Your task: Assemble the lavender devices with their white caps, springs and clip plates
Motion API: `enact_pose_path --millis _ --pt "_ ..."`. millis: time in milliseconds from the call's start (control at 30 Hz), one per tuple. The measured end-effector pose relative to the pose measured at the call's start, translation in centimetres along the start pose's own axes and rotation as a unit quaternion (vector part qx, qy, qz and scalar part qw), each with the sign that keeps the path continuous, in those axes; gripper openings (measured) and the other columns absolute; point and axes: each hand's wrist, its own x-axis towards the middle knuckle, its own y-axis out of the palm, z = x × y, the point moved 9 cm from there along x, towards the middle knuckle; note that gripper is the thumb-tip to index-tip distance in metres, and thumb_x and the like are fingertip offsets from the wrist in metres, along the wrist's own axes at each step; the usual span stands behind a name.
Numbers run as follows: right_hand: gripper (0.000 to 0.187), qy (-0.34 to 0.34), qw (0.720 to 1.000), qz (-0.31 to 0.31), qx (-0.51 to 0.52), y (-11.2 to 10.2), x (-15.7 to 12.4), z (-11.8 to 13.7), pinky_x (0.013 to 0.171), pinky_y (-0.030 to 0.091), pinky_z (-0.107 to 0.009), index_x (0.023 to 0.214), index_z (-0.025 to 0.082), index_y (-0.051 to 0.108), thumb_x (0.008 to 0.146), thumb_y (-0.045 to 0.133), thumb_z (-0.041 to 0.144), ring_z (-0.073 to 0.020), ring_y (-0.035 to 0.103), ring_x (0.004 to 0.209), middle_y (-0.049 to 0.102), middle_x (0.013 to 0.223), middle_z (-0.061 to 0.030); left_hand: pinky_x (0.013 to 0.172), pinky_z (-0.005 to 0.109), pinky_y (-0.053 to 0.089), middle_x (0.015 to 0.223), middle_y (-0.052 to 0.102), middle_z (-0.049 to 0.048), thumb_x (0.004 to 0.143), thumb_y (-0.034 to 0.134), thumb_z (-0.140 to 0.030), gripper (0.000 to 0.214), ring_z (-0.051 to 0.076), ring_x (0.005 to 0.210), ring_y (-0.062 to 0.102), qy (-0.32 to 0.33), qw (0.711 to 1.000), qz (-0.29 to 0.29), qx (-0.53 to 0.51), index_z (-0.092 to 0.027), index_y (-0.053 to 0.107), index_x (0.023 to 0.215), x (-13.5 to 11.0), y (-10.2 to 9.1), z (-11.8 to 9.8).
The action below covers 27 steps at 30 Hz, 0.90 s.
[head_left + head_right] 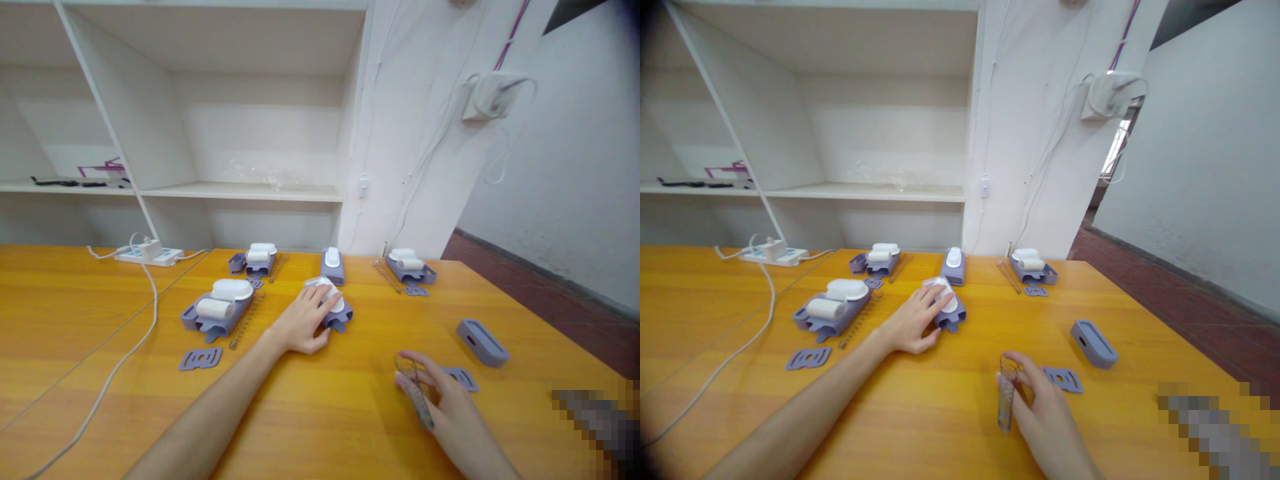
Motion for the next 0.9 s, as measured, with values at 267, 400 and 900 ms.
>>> enact_pose_path --millis 267,400,900 --pt "0.036 -0.034 0.996 0.034 0.072 3.0 1.8 2.8 0.076 0.045 -0.029 0.109 0.02 0.052 0.08 0.053 0.042 -0.0191 0.062 0.079 0.068 0.08 -0.0026 0.099 0.048 0.03 0.133 0.038 0.016 0.079 0.052 -0.05 0.07 0.032 0.121 0.034 -0.005 0.999 -0.005 0.043 -0.017 0.027 0.135 0.5 0.7 0.1" --pt "0.035 -0.042 0.994 0.026 0.096 3.7 3.2 4.1 0.073 0.045 -0.03 0.106 0.019 0.052 0.08 0.053 0.041 -0.0188 0.062 0.073 0.066 0.073 -0.002 0.093 0.047 0.034 0.12 0.047 0.0138 0.073 0.049 -0.062 0.073 0.031 0.111 0.042 -0.031 0.997 -0.02 0.071 -0.019 0.035 0.13 0.7 0.7 0.3" --pt "0.04 -0.045 0.98 0.016 0.191 4.5 4.3 3.5 0.07 0.047 -0.031 0.107 0.017 0.05 0.08 0.053 0.046 -0.0198 0.063 0.074 0.063 0.07 -0.0015 0.074 0.04 0.034 0.092 0.054 0.0115 0.068 0.042 -0.074 0.074 0.027 0.086 0.048 -0.055 0.987 -0.054 0.143 -0.015 0.051 0.113 0.8 0.0 -1.0"
